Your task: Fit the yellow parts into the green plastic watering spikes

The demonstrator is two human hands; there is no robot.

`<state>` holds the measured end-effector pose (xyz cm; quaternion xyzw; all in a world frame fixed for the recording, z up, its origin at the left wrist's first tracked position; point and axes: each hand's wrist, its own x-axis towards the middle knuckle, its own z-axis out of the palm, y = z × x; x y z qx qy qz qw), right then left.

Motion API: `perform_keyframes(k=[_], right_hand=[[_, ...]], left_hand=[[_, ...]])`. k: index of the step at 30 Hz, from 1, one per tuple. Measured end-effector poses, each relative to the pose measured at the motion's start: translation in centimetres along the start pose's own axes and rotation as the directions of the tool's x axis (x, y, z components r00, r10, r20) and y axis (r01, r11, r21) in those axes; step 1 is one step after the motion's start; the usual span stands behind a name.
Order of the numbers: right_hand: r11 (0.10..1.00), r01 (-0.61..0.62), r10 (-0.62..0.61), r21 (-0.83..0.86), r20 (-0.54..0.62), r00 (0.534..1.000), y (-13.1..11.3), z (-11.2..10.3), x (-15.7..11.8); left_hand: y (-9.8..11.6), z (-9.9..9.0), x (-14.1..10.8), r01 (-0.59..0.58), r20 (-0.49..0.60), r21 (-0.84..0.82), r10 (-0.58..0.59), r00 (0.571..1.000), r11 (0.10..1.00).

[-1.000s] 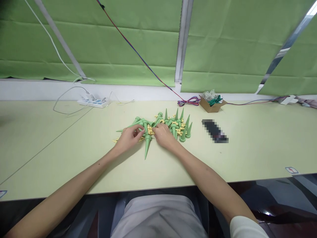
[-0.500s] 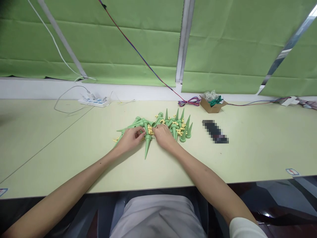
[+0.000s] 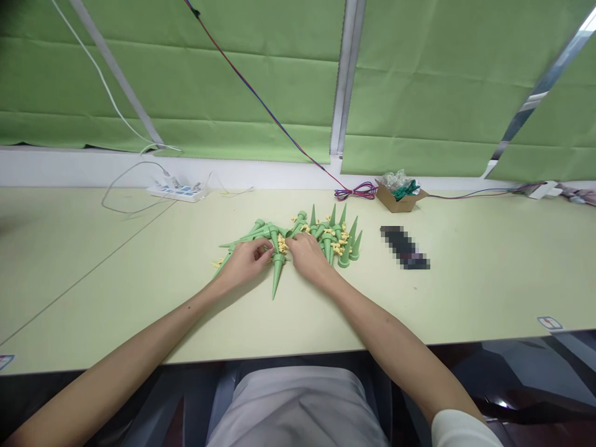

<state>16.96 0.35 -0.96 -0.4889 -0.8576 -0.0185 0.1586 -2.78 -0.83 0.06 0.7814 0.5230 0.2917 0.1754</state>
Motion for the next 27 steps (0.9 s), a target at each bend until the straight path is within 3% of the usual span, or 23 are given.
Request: perform_keyframes(k=[5,12,27], right_hand=[[0.995,0.002,0.005,0.1,-0.074,0.997,-0.5,-0.4,0.0],[0.944,0.149,-0.077,0.295,-0.241,0.967,-1.1,-0.4,0.0],[0.876,0.347,-0.182,0.336,-0.436,0.881,-0.4,0.8,0.3]], left_hand=[[0.4,-0.1,-0.2,0.011,-0.025,-0.048,-0.012,1.0,0.999],[0.6,-0.2,-0.1,-0.004,-0.113,-0.065,-0.004,0.994,0.998],[0.8,0.0,-0.2,-0.053,-0.13,-0.132,0.036,0.991,0.99]])
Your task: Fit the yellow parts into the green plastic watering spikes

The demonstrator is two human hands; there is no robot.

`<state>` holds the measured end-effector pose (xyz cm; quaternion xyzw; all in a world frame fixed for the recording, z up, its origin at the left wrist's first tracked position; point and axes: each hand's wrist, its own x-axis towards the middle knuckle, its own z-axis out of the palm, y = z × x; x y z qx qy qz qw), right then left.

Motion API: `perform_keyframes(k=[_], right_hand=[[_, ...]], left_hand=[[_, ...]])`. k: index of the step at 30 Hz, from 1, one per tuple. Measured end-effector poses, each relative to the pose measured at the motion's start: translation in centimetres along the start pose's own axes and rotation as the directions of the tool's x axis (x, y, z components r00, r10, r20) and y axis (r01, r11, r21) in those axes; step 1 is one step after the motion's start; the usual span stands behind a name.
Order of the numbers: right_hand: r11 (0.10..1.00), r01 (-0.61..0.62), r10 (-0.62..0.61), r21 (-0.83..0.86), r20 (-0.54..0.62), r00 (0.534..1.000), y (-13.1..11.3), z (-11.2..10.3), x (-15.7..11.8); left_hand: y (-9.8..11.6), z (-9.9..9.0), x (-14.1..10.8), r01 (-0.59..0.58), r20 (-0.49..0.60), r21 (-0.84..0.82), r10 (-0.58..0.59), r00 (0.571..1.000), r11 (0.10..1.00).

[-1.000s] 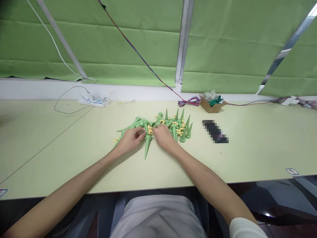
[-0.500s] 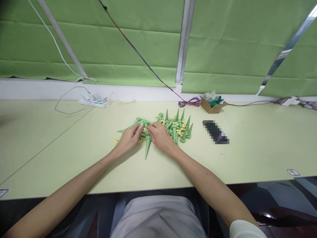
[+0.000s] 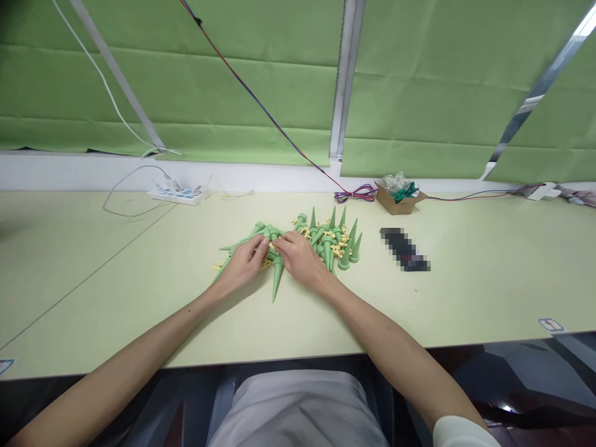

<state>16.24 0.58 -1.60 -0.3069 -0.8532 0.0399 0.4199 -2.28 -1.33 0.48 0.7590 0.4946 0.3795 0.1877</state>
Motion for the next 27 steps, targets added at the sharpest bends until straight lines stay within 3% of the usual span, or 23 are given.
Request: perform_keyframes(k=[10,15,22,27], right_hand=[[0.987,-0.091,0.106,0.133,-0.113,0.988,0.2,-1.2,-0.3],[0.953,-0.244,0.272,0.177,-0.152,0.95,0.4,-2.4,0.0],[0.83,-0.409,0.408,0.379,0.087,0.909,-0.3,-1.6,0.0],[0.743,-0.453,0.434,0.493,0.161,0.887,-0.6,-1.5,0.1]], left_hand=[[0.1,-0.1,-0.2,0.037,-0.015,-0.109,-0.039,0.999,0.993],[0.1,0.0,-0.2,0.058,-0.026,-0.158,-0.063,0.998,0.986],[0.7,0.1,-0.4,0.023,0.037,-0.171,-0.017,0.999,0.985],[0.6,0.3,-0.6,0.007,0.09,-0.19,0.01,0.996,0.982]])
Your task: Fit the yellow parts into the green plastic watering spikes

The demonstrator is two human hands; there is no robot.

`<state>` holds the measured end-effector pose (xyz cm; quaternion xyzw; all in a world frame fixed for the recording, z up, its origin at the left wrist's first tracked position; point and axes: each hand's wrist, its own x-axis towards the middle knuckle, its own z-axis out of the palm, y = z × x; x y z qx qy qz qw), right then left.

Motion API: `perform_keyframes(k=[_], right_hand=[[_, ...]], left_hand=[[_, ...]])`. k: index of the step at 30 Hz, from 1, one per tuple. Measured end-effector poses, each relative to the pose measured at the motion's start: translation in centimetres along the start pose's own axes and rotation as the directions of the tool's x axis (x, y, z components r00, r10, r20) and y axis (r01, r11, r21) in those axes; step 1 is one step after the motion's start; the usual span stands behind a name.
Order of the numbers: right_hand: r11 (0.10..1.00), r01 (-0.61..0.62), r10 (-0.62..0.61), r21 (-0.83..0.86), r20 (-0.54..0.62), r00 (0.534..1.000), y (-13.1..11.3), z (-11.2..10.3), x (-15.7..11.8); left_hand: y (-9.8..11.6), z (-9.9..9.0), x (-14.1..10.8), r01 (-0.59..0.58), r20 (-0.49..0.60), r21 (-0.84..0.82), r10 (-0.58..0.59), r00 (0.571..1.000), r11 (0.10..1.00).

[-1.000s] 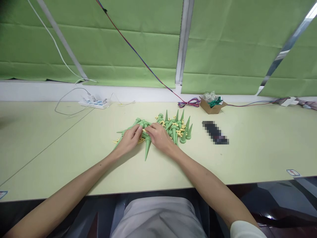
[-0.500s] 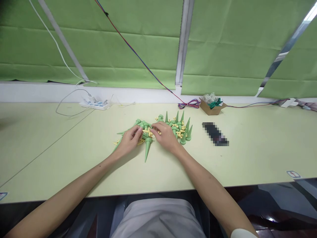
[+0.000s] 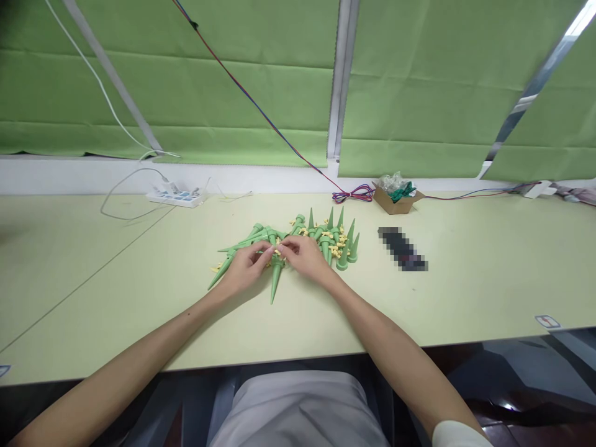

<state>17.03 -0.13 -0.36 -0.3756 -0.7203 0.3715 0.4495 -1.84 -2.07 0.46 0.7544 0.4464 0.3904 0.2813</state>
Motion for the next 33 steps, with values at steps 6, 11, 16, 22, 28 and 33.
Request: perform_keyframes(k=[6,11,16,22,28,33], right_hand=[[0.999,-0.028,0.029,0.035,-0.016,0.999,0.5,-0.1,0.3],[0.998,-0.023,0.017,-0.055,-0.118,0.993,1.1,-0.5,0.6],[0.995,-0.037,0.018,-0.095,-0.193,0.981,1.5,-0.8,0.7],[0.976,0.002,-0.05,-0.22,-0.212,0.976,1.2,-0.8,0.6],[0.961,0.041,-0.096,-0.272,-0.192,0.977,1.1,-0.8,0.6],[0.956,0.044,-0.099,-0.288,-0.176,0.979,1.1,-0.7,0.5]], left_hand=[[-0.3,0.1,0.1,-0.008,-0.005,0.032,0.008,1.0,0.999],[-0.4,0.0,0.3,0.003,-0.052,0.104,0.002,0.999,0.995],[-0.6,-0.1,0.5,0.039,-0.077,0.134,-0.029,0.997,0.99],[-0.6,-0.1,0.4,-0.001,0.042,0.239,-0.009,0.999,0.971],[-0.2,-0.4,0.2,-0.044,0.108,0.311,0.011,0.994,0.949],[-0.5,-0.4,0.2,-0.064,0.181,0.332,0.003,0.983,0.941]])
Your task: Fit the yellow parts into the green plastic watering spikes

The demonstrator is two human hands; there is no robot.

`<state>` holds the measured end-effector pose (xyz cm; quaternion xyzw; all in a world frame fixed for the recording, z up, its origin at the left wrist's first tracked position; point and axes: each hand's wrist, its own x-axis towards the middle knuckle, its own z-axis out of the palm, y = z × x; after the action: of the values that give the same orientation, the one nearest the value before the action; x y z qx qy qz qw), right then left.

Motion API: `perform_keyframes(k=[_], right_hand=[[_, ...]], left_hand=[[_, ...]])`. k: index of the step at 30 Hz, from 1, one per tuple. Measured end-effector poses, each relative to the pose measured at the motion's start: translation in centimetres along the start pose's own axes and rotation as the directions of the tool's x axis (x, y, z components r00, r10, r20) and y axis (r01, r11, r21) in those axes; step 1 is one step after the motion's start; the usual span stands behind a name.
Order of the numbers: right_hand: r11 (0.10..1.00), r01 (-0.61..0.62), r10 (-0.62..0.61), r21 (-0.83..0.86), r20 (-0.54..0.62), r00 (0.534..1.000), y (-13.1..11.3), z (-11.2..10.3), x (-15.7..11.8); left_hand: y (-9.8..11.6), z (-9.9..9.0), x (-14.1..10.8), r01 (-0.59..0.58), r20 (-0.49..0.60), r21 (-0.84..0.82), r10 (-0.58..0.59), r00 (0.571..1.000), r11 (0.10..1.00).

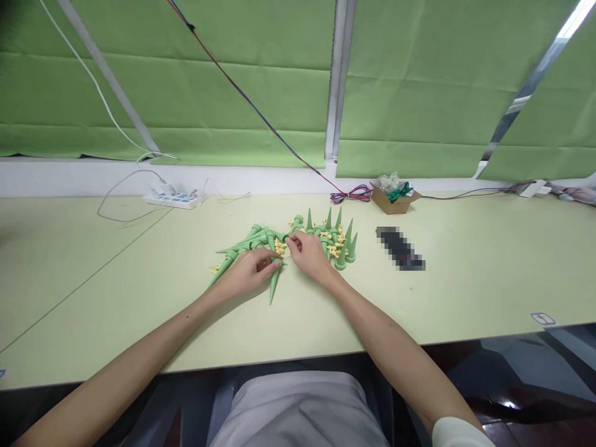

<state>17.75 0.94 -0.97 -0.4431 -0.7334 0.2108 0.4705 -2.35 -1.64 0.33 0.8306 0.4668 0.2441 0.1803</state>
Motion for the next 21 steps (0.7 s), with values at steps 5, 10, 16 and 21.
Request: perform_keyframes(k=[5,10,16,21], right_hand=[[1.0,-0.003,0.003,-0.017,0.016,1.0,-0.17,-0.01,-0.06],[1.0,0.009,-0.009,-0.024,0.024,1.0,-0.14,0.0,-0.08],[0.999,0.022,-0.022,-0.023,0.017,1.0,-0.13,0.05,-0.13],[1.0,0.03,-0.03,-0.003,0.02,0.999,-0.48,0.05,-0.24]], left_hand=[[-0.71,0.39,0.05,-0.037,0.028,0.028,0.036,0.999,0.999],[-0.72,0.34,0.13,-0.059,0.008,-0.012,0.059,0.998,0.998],[-0.34,0.03,0.26,-0.037,-0.106,-0.016,0.035,0.994,0.999],[-0.37,-0.05,0.23,0.003,-0.181,-0.057,-0.014,0.983,0.998]])
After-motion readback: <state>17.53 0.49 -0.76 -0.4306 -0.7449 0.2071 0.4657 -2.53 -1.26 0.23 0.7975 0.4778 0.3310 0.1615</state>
